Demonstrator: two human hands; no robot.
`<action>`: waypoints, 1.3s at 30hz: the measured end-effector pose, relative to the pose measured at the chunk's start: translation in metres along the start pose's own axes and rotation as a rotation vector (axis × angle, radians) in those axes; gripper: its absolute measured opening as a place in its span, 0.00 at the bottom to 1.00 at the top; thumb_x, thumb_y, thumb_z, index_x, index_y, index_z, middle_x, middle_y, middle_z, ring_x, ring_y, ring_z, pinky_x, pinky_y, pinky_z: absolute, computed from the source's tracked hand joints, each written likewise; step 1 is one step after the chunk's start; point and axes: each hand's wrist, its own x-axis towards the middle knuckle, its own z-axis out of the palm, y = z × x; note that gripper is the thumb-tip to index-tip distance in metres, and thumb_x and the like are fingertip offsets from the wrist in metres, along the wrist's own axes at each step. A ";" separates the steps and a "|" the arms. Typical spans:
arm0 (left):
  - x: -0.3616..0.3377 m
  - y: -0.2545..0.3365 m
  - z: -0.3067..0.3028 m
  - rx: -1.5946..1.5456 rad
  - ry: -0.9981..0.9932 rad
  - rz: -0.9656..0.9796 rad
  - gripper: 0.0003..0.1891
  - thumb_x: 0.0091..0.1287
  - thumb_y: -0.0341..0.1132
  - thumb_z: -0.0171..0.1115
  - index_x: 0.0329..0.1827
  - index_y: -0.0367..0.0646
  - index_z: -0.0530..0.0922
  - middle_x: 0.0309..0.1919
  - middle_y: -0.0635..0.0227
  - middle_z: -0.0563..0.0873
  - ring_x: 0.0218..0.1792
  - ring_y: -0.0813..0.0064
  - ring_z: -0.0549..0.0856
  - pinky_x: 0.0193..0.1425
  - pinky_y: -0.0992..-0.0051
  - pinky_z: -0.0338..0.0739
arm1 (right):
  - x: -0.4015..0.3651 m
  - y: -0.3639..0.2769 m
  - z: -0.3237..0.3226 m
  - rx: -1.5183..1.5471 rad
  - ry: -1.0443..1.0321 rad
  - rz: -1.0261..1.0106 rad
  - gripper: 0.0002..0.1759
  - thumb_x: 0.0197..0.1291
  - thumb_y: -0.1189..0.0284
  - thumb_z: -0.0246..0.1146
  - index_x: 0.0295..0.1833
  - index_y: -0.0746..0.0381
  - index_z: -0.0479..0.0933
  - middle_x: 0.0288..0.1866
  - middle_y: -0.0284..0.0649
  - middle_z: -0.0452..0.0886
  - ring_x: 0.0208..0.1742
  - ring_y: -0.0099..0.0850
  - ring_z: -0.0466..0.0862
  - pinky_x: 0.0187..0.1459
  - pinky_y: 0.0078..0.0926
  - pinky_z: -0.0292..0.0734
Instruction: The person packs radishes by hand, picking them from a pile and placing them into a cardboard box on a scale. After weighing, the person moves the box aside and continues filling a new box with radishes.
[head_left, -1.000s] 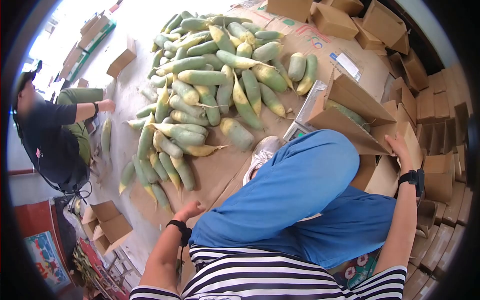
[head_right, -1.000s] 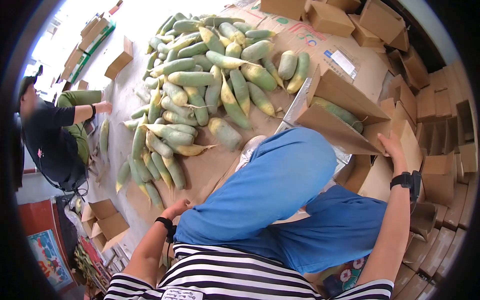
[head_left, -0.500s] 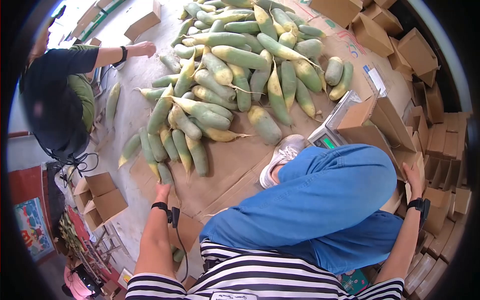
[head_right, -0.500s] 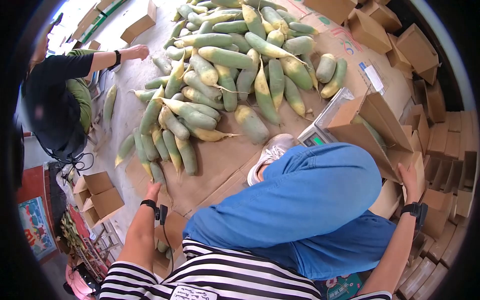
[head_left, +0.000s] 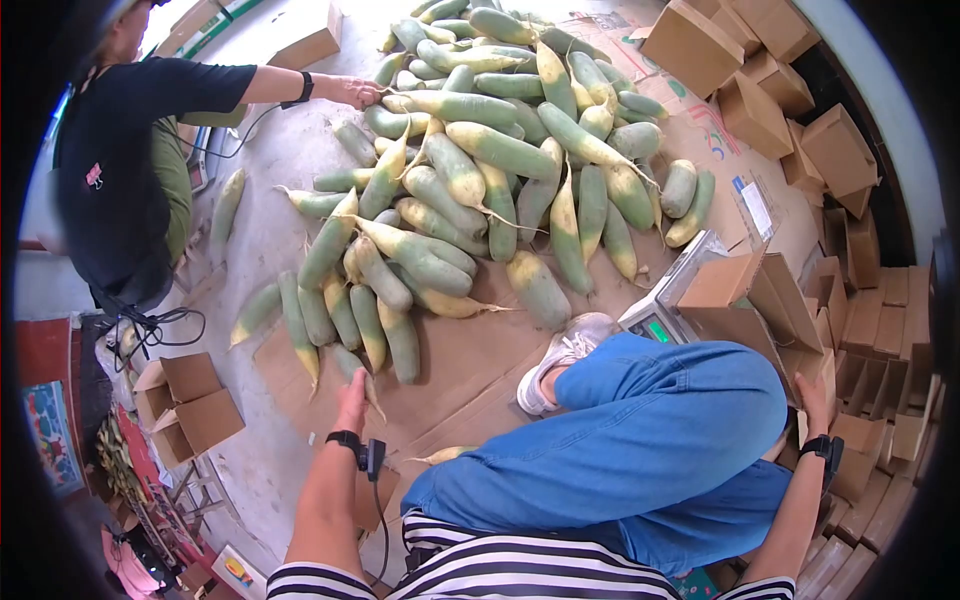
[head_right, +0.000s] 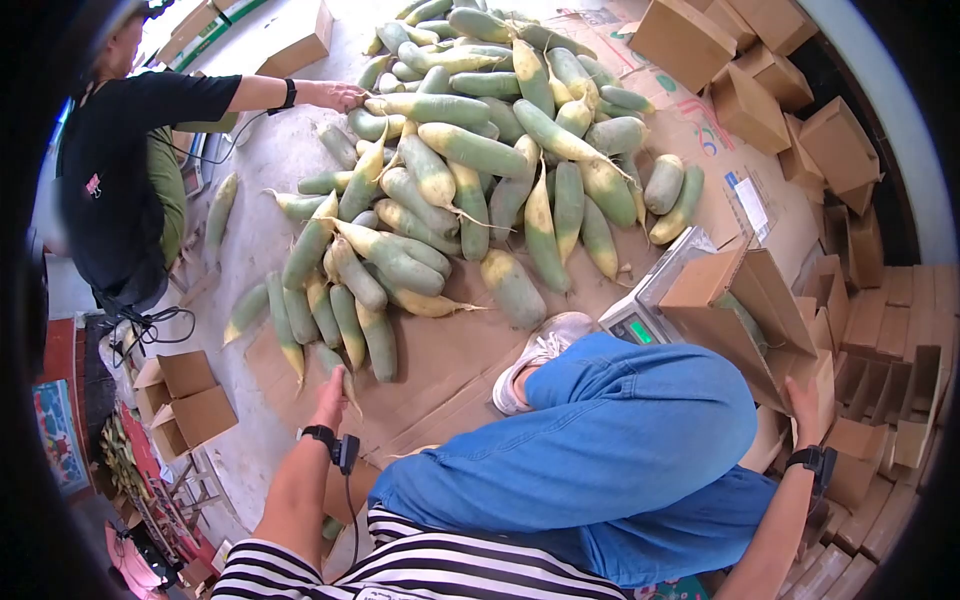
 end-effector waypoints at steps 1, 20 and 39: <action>-0.009 0.002 0.007 -0.280 -0.049 -0.047 0.30 0.59 0.57 0.65 0.45 0.32 0.79 0.35 0.63 0.84 0.33 0.70 0.83 0.34 0.69 0.76 | 0.003 0.004 -0.001 -0.045 -0.026 0.049 0.26 0.62 0.67 0.61 0.62 0.67 0.69 0.56 0.44 0.79 0.56 0.36 0.78 0.59 0.31 0.70; -0.141 0.354 0.201 -0.448 -0.506 0.703 0.25 0.67 0.55 0.62 0.44 0.36 0.78 0.36 0.68 0.82 0.31 0.80 0.79 0.37 0.75 0.75 | 0.017 0.031 0.008 -0.104 0.126 -0.020 0.27 0.57 0.63 0.66 0.55 0.73 0.72 0.49 0.54 0.83 0.51 0.43 0.83 0.53 0.35 0.76; 0.076 0.042 0.064 0.447 0.224 0.271 0.35 0.49 0.45 0.71 0.55 0.29 0.72 0.48 0.42 0.81 0.52 0.49 0.82 0.58 0.59 0.75 | 0.004 0.002 0.004 -0.137 0.076 -0.010 0.27 0.59 0.62 0.65 0.56 0.74 0.73 0.50 0.57 0.82 0.53 0.49 0.81 0.55 0.39 0.74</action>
